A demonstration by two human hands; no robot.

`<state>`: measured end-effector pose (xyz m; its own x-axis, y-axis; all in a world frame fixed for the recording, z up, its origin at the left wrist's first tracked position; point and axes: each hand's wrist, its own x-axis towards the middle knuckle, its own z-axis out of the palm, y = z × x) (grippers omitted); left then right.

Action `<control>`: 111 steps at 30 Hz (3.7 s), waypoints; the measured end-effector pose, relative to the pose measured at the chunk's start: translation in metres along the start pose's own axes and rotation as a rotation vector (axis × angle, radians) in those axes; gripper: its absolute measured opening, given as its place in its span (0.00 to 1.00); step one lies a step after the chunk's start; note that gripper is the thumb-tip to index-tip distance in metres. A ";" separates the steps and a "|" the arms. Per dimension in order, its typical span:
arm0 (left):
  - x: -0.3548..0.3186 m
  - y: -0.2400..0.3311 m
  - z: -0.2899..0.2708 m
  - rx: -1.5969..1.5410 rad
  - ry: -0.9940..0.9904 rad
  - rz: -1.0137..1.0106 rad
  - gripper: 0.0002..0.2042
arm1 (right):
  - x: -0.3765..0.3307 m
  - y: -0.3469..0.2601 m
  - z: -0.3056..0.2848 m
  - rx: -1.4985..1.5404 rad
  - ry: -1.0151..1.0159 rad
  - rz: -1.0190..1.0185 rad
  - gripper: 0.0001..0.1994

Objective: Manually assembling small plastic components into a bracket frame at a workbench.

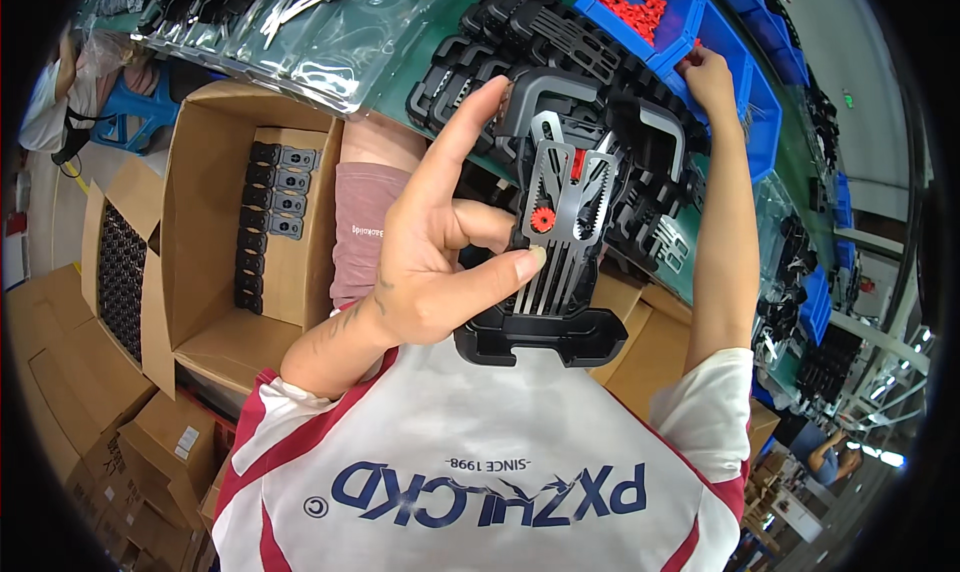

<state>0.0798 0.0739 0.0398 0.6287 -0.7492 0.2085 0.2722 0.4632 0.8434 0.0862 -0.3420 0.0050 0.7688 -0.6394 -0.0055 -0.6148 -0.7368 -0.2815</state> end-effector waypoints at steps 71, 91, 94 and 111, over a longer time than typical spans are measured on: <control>0.011 -0.022 0.007 0.085 0.111 -0.060 0.46 | -0.236 -0.126 -0.017 1.029 0.031 -0.513 0.12; -0.005 -0.017 0.016 0.323 0.120 -0.045 0.37 | -0.246 -0.122 -0.004 1.645 -0.272 -0.060 0.11; -0.007 -0.016 0.014 0.386 0.089 -0.039 0.36 | -0.247 -0.118 -0.005 1.688 -0.312 -0.062 0.11; -0.002 -0.012 0.019 0.227 0.220 -0.036 0.45 | -0.055 0.087 -0.051 0.325 0.234 0.248 0.07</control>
<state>0.0616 0.0609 0.0384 0.7707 -0.6314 0.0857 0.1427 0.3022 0.9425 -0.0188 -0.3819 0.0301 0.5226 -0.8473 0.0950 -0.6592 -0.4722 -0.5852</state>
